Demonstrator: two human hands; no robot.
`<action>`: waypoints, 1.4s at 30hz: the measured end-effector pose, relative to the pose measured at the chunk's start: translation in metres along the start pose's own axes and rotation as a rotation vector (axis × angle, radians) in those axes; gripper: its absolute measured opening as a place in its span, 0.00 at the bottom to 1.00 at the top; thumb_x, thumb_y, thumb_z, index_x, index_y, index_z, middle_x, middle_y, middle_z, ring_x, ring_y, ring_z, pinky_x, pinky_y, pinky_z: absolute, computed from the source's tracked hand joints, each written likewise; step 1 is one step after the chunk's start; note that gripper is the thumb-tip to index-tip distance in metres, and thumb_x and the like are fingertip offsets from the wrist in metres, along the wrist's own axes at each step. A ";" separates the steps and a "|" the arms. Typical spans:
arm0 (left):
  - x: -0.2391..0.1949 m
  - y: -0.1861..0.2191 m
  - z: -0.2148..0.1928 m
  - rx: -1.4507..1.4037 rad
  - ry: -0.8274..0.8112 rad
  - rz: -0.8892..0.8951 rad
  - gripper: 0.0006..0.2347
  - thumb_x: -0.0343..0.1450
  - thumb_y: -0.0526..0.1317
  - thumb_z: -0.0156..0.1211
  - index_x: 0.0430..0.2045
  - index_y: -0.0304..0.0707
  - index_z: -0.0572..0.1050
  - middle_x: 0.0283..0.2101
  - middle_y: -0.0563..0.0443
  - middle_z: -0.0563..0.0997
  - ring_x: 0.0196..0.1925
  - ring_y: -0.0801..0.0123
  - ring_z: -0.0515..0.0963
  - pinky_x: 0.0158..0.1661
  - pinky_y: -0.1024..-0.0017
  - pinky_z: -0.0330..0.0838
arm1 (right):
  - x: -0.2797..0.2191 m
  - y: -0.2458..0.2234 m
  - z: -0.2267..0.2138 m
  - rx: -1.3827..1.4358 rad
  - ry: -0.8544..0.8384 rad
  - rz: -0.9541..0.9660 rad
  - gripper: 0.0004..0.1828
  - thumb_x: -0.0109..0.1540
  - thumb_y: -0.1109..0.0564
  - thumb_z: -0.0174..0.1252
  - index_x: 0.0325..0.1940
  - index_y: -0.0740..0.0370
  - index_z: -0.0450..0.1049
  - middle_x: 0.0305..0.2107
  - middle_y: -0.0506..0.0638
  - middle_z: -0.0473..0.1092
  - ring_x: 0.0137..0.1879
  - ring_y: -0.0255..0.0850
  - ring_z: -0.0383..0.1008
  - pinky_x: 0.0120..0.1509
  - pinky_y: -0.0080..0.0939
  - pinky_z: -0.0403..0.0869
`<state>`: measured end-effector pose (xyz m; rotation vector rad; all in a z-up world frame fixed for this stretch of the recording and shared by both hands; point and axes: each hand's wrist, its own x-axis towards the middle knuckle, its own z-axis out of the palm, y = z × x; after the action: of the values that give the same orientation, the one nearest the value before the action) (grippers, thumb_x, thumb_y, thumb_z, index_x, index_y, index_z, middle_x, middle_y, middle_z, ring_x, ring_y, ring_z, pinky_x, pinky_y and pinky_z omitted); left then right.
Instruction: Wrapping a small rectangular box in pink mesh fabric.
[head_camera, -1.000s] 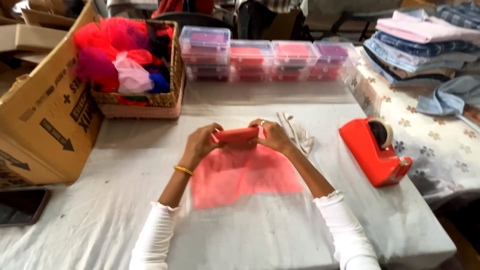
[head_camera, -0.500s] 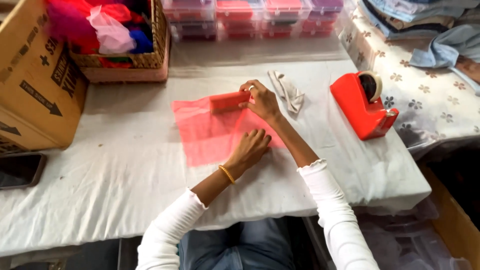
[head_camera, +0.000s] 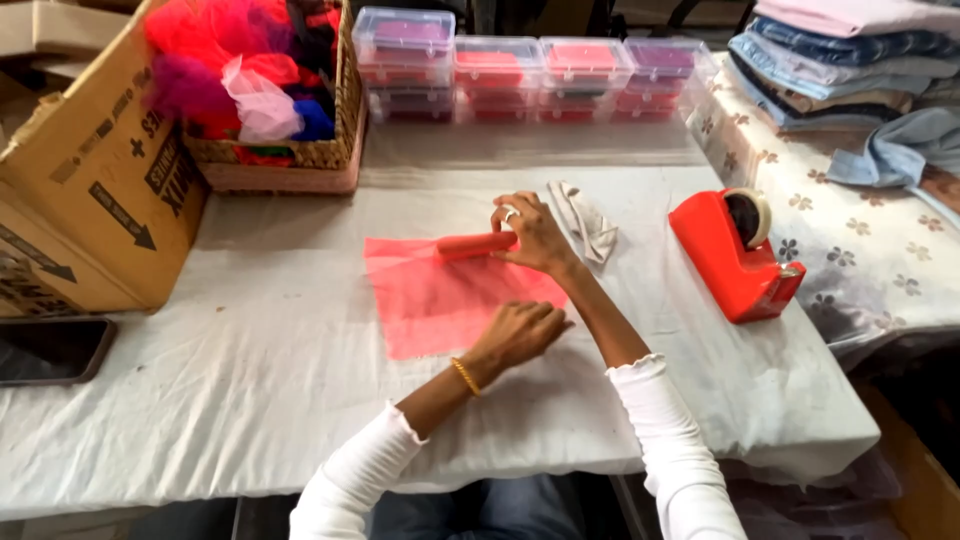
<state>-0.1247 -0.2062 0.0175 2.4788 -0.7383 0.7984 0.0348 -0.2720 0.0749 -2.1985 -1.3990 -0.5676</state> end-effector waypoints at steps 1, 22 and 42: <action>0.002 -0.011 -0.016 0.004 0.004 0.004 0.07 0.72 0.40 0.64 0.34 0.37 0.75 0.31 0.49 0.76 0.33 0.58 0.79 0.32 0.60 0.73 | -0.001 0.001 0.001 -0.004 0.004 -0.004 0.26 0.43 0.54 0.79 0.39 0.55 0.75 0.58 0.49 0.69 0.66 0.53 0.63 0.67 0.55 0.66; -0.037 -0.130 -0.074 0.399 0.055 -0.175 0.13 0.59 0.32 0.67 0.36 0.39 0.76 0.35 0.52 0.82 0.32 0.62 0.81 0.31 0.62 0.74 | -0.011 0.004 0.009 0.048 -0.153 -0.031 0.23 0.40 0.65 0.71 0.34 0.55 0.69 0.54 0.44 0.70 0.67 0.46 0.64 0.64 0.50 0.69; -0.050 -0.137 -0.129 1.149 -0.214 -0.854 0.23 0.64 0.37 0.62 0.57 0.48 0.72 0.64 0.48 0.74 0.64 0.57 0.72 0.65 0.41 0.54 | -0.041 0.072 -0.028 -0.833 0.084 0.398 0.25 0.50 0.64 0.64 0.52 0.58 0.73 0.48 0.54 0.74 0.55 0.49 0.74 0.59 0.58 0.72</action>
<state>-0.1286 -0.0141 0.0503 3.3708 1.0299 0.6772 0.0819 -0.3442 0.0624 -2.9252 -0.6813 -1.2252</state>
